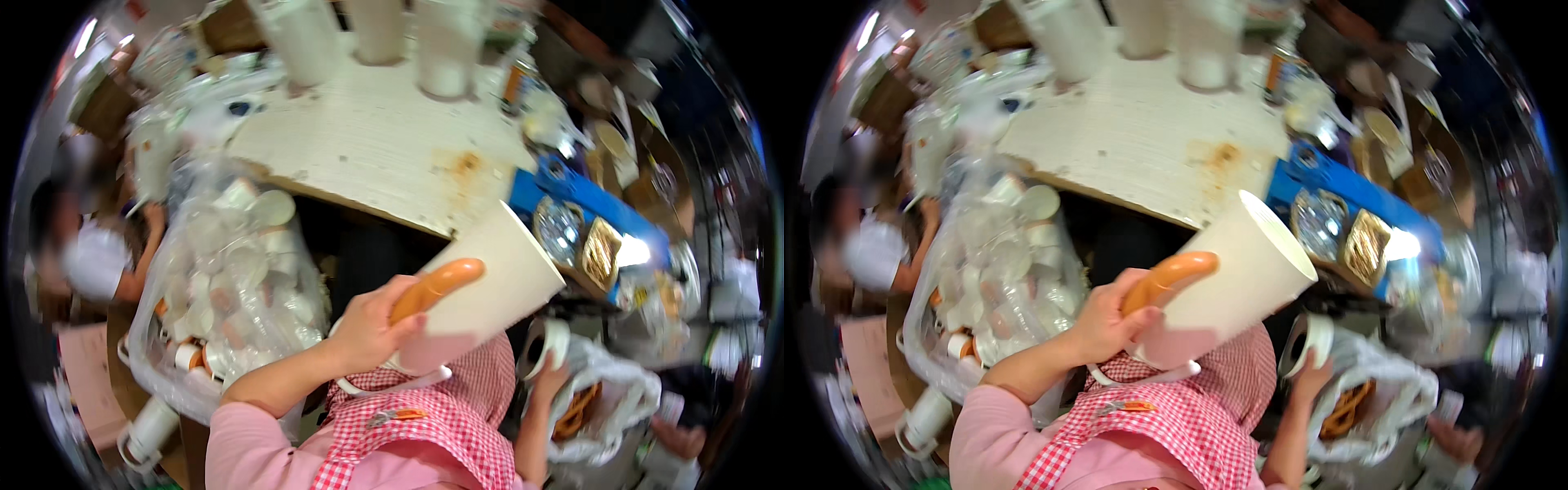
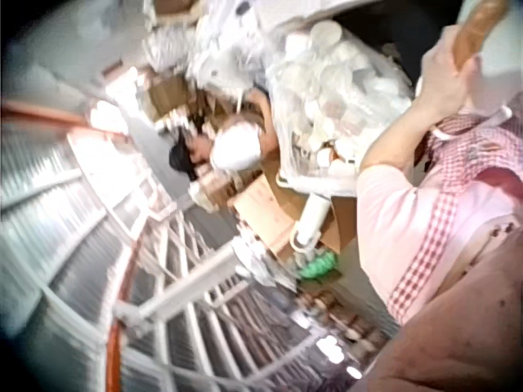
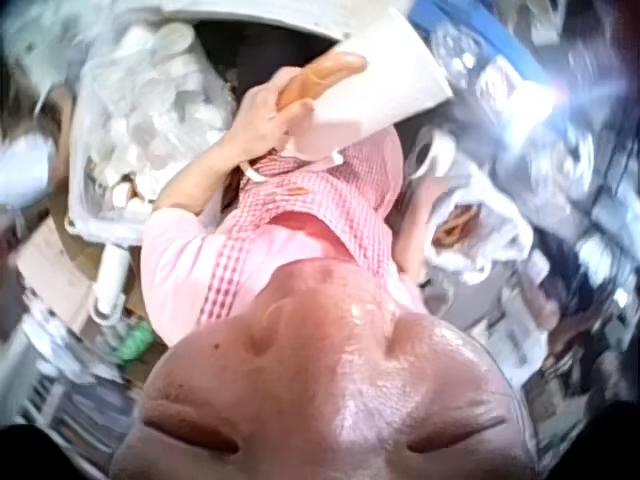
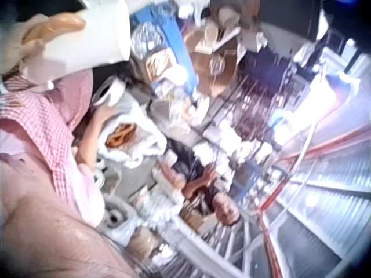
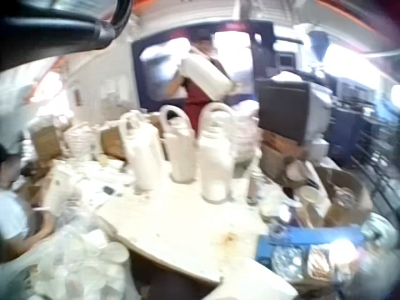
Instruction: The person assembles thermal flasks by attaching brown handles and blue plastic components using a mechanical press and small screws. They retrieve parts from bags, fit handles into the white flask bodies, and use the press to secure components one at a time, eventually placing finished units on the table.
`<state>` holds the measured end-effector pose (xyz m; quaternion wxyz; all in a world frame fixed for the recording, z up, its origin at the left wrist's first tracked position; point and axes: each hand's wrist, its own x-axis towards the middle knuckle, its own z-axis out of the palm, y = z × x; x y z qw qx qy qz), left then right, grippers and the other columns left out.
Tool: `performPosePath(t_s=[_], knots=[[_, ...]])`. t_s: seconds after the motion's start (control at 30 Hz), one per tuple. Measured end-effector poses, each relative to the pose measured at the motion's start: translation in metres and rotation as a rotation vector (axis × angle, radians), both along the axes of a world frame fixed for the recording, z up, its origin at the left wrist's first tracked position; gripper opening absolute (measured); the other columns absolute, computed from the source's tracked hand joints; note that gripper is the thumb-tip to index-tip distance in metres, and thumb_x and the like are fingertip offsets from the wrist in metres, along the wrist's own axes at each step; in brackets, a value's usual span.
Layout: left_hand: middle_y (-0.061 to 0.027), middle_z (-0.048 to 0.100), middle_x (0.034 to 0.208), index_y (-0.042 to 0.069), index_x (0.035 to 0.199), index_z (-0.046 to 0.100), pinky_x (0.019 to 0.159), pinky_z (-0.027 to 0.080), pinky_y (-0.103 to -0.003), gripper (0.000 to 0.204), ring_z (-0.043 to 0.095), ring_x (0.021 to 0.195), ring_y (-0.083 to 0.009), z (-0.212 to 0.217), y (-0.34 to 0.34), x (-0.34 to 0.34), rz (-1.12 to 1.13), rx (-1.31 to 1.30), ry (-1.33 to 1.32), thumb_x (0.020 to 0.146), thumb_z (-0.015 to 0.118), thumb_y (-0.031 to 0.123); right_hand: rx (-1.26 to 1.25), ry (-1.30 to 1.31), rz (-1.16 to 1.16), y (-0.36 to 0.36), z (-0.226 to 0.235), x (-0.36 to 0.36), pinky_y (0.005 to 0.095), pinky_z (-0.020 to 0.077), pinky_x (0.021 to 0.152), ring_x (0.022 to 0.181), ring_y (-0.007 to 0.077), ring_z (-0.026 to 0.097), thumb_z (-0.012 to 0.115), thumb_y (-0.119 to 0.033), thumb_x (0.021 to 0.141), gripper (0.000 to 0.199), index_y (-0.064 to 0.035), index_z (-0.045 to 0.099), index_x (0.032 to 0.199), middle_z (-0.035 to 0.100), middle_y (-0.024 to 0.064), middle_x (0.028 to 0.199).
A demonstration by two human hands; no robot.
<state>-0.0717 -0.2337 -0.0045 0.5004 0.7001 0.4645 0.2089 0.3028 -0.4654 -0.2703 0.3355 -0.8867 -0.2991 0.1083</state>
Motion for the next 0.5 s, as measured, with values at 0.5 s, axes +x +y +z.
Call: performPosePath(t_s=[0.5], knots=[[-0.0212, 0.062, 0.136, 0.0, 0.134, 0.058, 0.099, 0.052, -0.034, 0.055, 0.068, 0.115, -0.0324, -0.008, -0.011, -0.007, -0.247, 0.142, -0.143, 0.082, 0.078, 0.008, 0.412, -0.159, 0.982, 0.143, 0.28, -0.011, 0.0344, 0.0462, 0.077, 0.088, 0.0226, 0.054, 0.086, -0.055, 0.067, 0.083, 0.0, 0.069, 0.126, 0.056, 0.0084, 0.098]])
